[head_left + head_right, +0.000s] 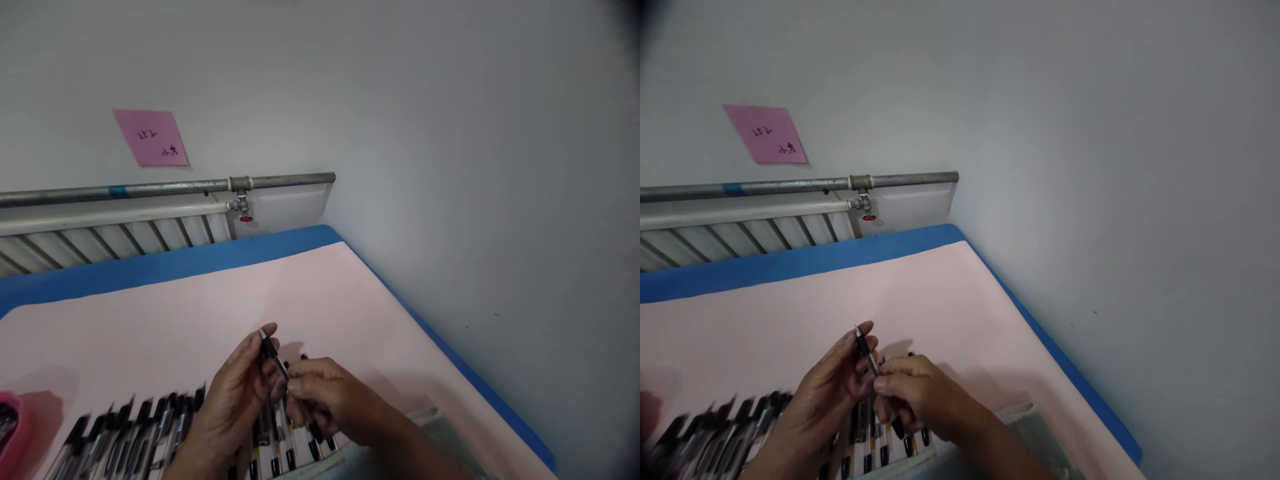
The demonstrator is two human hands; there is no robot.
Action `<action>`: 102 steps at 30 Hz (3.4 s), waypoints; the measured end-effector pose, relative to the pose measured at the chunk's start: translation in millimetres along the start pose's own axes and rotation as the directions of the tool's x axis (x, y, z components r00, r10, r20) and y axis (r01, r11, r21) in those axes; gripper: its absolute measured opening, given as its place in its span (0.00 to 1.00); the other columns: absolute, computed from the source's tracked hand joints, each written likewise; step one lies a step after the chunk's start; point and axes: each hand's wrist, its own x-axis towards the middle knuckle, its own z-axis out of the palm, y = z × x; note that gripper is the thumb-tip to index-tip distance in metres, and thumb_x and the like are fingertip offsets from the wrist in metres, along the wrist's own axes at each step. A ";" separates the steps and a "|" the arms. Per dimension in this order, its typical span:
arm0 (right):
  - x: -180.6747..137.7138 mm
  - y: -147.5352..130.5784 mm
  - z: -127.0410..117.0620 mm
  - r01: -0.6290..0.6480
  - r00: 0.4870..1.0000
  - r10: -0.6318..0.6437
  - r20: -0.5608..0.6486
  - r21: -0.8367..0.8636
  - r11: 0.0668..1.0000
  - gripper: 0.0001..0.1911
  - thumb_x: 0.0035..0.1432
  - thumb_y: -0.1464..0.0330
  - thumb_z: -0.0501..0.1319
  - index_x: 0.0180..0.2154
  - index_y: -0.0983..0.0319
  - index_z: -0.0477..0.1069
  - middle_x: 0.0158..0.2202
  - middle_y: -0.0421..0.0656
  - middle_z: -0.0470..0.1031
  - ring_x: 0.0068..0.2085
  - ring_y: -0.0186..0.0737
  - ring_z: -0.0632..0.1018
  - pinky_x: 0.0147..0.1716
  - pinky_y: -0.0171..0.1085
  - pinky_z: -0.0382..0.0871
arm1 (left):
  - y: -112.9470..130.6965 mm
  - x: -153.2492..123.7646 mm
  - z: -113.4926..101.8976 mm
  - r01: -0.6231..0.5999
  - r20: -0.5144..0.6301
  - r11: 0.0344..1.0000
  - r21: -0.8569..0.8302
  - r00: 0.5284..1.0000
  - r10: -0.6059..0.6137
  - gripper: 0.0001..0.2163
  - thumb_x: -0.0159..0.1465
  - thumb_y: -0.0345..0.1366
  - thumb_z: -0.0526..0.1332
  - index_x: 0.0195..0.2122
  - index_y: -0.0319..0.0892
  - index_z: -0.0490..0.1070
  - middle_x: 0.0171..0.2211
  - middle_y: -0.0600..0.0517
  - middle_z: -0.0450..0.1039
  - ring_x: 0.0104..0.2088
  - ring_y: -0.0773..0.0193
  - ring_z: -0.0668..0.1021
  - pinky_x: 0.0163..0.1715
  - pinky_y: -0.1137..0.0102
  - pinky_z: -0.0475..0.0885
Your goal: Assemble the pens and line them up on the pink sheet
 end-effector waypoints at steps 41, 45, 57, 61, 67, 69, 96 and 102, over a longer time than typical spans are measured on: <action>10.6 13.9 5.6 0.145 0.946 -0.165 -0.280 -0.093 0.985 0.09 0.46 0.67 0.61 0.24 0.65 0.63 0.20 0.35 0.64 0.22 0.27 0.64 0.23 0.28 0.56 | 2.3 8.2 -8.3 -0.201 -0.093 0.980 0.002 0.975 0.200 0.07 0.51 0.31 0.65 0.32 0.36 0.74 0.22 0.55 0.64 0.20 0.76 0.65 0.16 0.80 0.61; 11.0 13.4 5.3 0.043 0.985 -0.025 -0.171 0.101 0.994 0.13 0.49 0.60 0.58 0.31 0.64 0.64 0.22 0.37 0.67 0.20 0.28 0.67 0.18 0.28 0.57 | 2.3 9.7 -9.4 -0.194 -0.100 0.981 -0.008 0.976 0.192 0.08 0.50 0.32 0.66 0.32 0.37 0.74 0.22 0.55 0.65 0.20 0.76 0.66 0.17 0.79 0.62; 10.7 14.3 4.2 0.006 0.988 0.019 -0.156 0.158 0.987 0.14 0.50 0.59 0.57 0.32 0.63 0.63 0.21 0.37 0.68 0.17 0.27 0.66 0.13 0.27 0.55 | 1.9 10.6 -11.1 -0.202 -0.097 0.979 -0.004 0.975 0.201 0.09 0.50 0.33 0.66 0.33 0.37 0.74 0.23 0.55 0.66 0.21 0.75 0.67 0.18 0.79 0.63; 8.9 10.6 5.1 -0.067 0.996 0.081 -0.045 0.251 0.966 0.15 0.51 0.59 0.54 0.31 0.65 0.65 0.20 0.38 0.67 0.15 0.25 0.63 0.10 0.26 0.53 | 4.9 11.5 -14.1 -0.198 -0.115 0.980 0.004 0.974 0.197 0.09 0.51 0.32 0.65 0.33 0.38 0.73 0.25 0.54 0.68 0.21 0.75 0.68 0.18 0.79 0.64; 10.2 13.2 6.7 0.010 0.969 0.007 -0.249 0.069 0.998 0.09 0.47 0.65 0.59 0.27 0.63 0.62 0.15 0.32 0.63 0.13 0.23 0.60 0.10 0.25 0.50 | 16.0 15.4 -20.9 -0.212 -0.105 0.971 -0.107 0.974 0.201 0.08 0.51 0.30 0.64 0.34 0.38 0.72 0.26 0.54 0.67 0.22 0.75 0.69 0.18 0.78 0.65; 9.7 12.1 6.1 0.000 0.972 0.020 -0.234 0.084 0.996 0.10 0.48 0.64 0.59 0.27 0.63 0.62 0.18 0.33 0.65 0.13 0.23 0.61 0.10 0.25 0.50 | 22.8 16.2 -23.5 -0.198 -0.108 0.967 -0.160 0.977 0.183 0.05 0.51 0.29 0.62 0.30 0.38 0.72 0.28 0.52 0.67 0.25 0.72 0.71 0.22 0.77 0.67; 5.5 13.7 -0.9 0.001 0.967 -0.067 -0.246 -0.260 0.966 0.08 0.51 0.66 0.56 0.26 0.63 0.68 0.19 0.36 0.64 0.19 0.27 0.63 0.17 0.28 0.55 | 35.6 14.3 -26.5 -0.316 -0.136 0.945 0.079 0.936 0.325 0.02 0.53 0.27 0.61 0.25 0.32 0.70 0.22 0.53 0.63 0.18 0.77 0.63 0.10 0.83 0.55; -17.5 11.4 -32.0 -0.077 0.835 -0.327 -0.442 -0.683 0.727 0.07 0.50 0.70 0.55 0.26 0.62 0.72 0.27 0.39 0.69 0.30 0.32 0.69 0.29 0.30 0.59 | 56.4 18.8 -39.4 -0.335 -0.300 0.928 -0.165 0.913 0.276 0.10 0.59 0.21 0.50 0.24 0.33 0.67 0.20 0.55 0.60 0.16 0.78 0.63 0.09 0.84 0.55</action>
